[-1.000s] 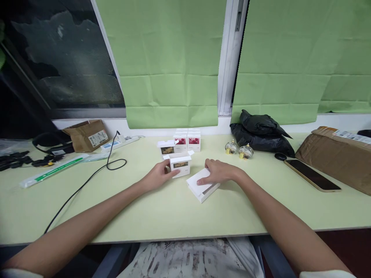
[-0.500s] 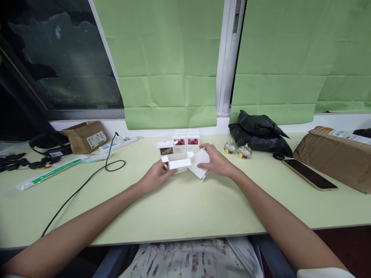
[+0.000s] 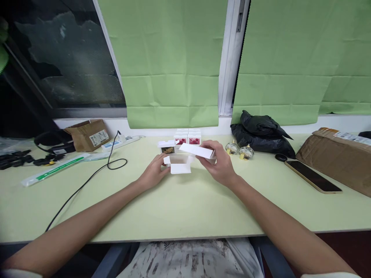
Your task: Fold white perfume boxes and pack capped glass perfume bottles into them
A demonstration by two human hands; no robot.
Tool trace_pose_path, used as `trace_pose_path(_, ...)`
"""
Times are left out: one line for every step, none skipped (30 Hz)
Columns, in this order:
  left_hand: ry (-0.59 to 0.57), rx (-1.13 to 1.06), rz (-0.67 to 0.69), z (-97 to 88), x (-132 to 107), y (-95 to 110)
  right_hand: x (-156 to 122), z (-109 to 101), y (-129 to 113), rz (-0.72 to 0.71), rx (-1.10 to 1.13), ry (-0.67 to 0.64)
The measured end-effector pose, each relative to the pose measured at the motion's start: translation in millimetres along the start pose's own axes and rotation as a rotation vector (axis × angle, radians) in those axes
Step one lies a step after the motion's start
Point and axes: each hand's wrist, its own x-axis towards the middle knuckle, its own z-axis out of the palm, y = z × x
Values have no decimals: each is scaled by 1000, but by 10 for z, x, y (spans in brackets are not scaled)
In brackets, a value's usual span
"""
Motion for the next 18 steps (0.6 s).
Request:
trace_pose_path(3,8,7,-2,0,-2,-29,21,-46,-18,42,-36)
trace_pose_path(7,16,15,-4,-1,-4,-54,44,-88,-32,76,-73)
trace_pose_path(11,23,24,-6,-2,-6,-73,66,-126,-42,102,-111)
trace_pose_path(17,30,35,-7,-4,-8,-86,86,-158,-47,120,-147)
trace_pose_path(22,35,48,-8,-6,-11,-91,104,-183,-46,133,-178)
trace_pose_path(26,39,63,-9,-8,-13,-90,116,-201,-38,142,-208)
trace_pose_path(32,41,79,-10,-8,-15,-82,123,-210,-24,148,-236)
trace_pose_path(37,44,94,-11,-9,-16,-71,125,-212,-8,147,-260)
trace_pose_path(41,48,107,-11,-8,-17,-56,122,-206,3,138,-281)
trace_pose_path(45,53,117,-12,-7,-16,-42,115,-195,5,120,-299)
trace_pose_path(48,56,124,-14,-5,-13,-28,106,-180,-5,96,-316)
trace_pose_path(51,57,128,-16,-3,-9,-16,96,-162,-22,72,-330)
trace_pose_path(53,54,130,-19,-2,-5,-6,87,-145,-45,53,-342)
trace_pose_path(51,49,131,-22,-1,0,1,80,-130,-66,39,-353)
trace_pose_path(48,42,130,-26,0,4,7,74,-118,-82,32,-364)
trace_pose_path(44,34,128,-28,0,6,11,69,-110,-94,28,-374)
trace_pose_path(40,26,124,-30,0,7,14,65,-104,-105,26,-389)
trace_pose_path(34,16,121,-31,0,6,17,63,-101,-117,21,-406)
